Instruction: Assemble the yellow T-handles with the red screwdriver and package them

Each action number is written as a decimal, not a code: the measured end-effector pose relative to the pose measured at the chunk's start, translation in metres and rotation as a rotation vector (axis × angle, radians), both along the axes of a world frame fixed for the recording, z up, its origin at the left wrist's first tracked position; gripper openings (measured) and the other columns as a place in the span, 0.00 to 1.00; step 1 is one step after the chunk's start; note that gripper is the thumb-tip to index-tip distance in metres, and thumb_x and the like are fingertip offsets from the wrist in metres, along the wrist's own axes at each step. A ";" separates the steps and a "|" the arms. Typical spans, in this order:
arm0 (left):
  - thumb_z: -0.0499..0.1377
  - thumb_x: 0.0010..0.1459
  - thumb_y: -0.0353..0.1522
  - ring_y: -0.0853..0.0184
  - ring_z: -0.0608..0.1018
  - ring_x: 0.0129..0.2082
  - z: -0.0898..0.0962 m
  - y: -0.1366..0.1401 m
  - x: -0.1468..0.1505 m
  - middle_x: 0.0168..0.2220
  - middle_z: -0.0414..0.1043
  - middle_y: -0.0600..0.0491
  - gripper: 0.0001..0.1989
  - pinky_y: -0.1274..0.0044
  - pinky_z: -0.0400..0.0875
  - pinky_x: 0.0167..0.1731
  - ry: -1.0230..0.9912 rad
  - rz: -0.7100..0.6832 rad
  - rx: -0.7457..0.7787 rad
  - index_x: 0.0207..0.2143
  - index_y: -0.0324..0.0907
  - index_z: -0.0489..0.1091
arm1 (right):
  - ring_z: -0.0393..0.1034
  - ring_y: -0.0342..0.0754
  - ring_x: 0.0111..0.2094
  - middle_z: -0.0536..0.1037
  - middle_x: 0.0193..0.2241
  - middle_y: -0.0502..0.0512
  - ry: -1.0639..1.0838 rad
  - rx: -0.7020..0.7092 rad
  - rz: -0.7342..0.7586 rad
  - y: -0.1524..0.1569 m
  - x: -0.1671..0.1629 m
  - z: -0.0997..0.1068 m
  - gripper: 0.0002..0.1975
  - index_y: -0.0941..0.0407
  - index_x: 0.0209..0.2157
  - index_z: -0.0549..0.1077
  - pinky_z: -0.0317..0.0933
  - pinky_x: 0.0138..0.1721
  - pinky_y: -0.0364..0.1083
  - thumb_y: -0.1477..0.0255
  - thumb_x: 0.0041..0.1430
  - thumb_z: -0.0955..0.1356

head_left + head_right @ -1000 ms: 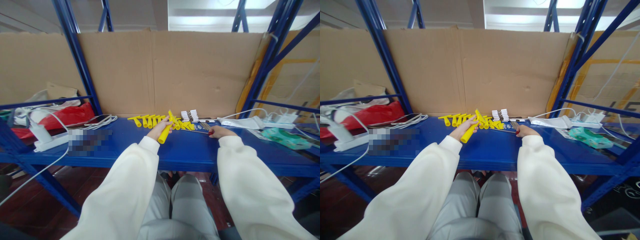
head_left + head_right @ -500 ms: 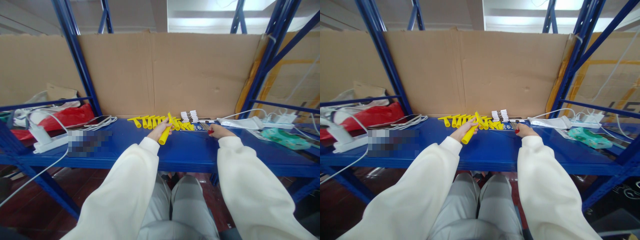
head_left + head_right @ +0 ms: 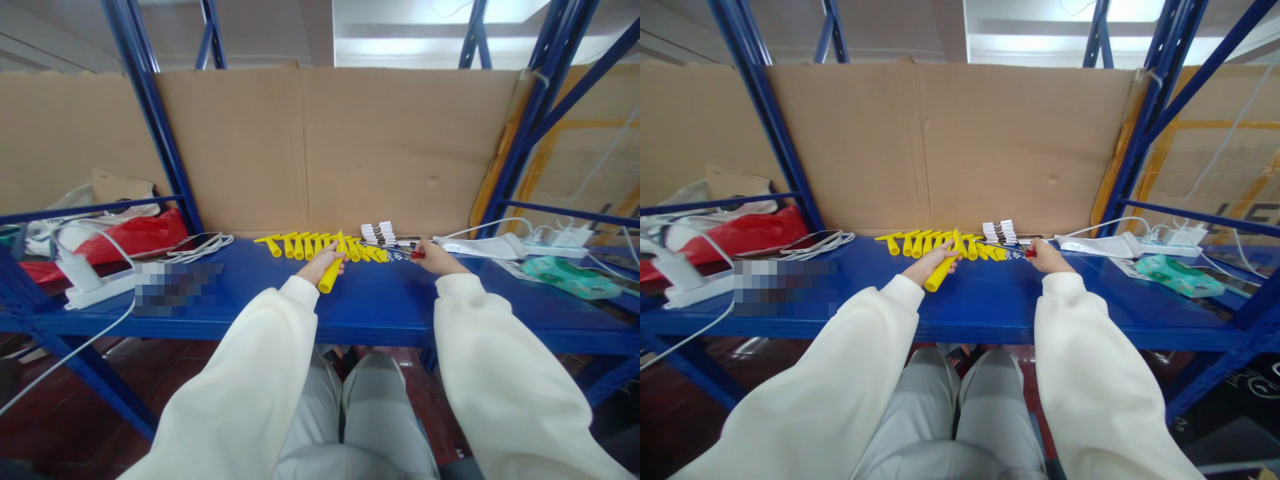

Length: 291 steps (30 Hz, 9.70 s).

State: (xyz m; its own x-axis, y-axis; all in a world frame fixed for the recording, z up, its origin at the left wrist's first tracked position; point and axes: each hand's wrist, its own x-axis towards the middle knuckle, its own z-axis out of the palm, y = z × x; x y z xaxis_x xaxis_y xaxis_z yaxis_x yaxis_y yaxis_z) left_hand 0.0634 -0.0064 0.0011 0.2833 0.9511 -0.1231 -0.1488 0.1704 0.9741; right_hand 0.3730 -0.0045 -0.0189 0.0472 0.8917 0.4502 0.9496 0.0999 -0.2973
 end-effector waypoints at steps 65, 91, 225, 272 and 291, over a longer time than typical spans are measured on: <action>0.53 0.61 0.20 0.74 0.66 0.15 -0.008 -0.002 -0.002 0.23 0.66 0.58 0.38 0.85 0.59 0.15 0.038 -0.037 0.013 0.71 0.48 0.48 | 0.70 0.50 0.30 0.74 0.24 0.50 0.160 0.050 0.297 -0.007 -0.015 0.002 0.08 0.52 0.24 0.64 0.65 0.37 0.48 0.72 0.45 0.69; 0.51 0.63 0.22 0.76 0.65 0.15 -0.008 -0.015 0.004 0.25 0.65 0.59 0.38 0.84 0.60 0.16 0.246 0.017 0.152 0.72 0.48 0.45 | 0.70 0.49 0.25 0.78 0.25 0.52 -0.083 0.137 0.201 -0.020 -0.010 0.000 0.09 0.52 0.29 0.68 0.57 0.26 0.44 0.65 0.53 0.71; 0.53 0.64 0.26 0.72 0.70 0.17 -0.021 0.007 0.001 0.24 0.71 0.57 0.34 0.80 0.68 0.22 0.486 0.002 0.350 0.71 0.38 0.50 | 0.66 0.48 0.24 0.73 0.20 0.51 0.100 -0.008 0.298 -0.015 -0.008 -0.010 0.19 0.52 0.24 0.66 0.56 0.26 0.46 0.52 0.50 0.71; 0.53 0.64 0.26 0.71 0.69 0.16 -0.017 0.001 0.002 0.22 0.71 0.58 0.37 0.80 0.66 0.21 0.505 -0.005 0.337 0.72 0.39 0.45 | 0.69 0.50 0.27 0.75 0.23 0.51 0.267 -0.029 0.362 -0.013 -0.011 -0.011 0.24 0.51 0.28 0.61 0.62 0.30 0.47 0.50 0.43 0.73; 0.55 0.63 0.27 0.70 0.70 0.17 -0.022 0.008 0.001 0.21 0.70 0.57 0.36 0.80 0.67 0.23 0.491 0.008 0.356 0.71 0.37 0.49 | 0.70 0.52 0.29 0.76 0.25 0.53 0.239 0.039 0.366 -0.012 -0.008 -0.011 0.23 0.52 0.29 0.65 0.64 0.32 0.50 0.49 0.45 0.73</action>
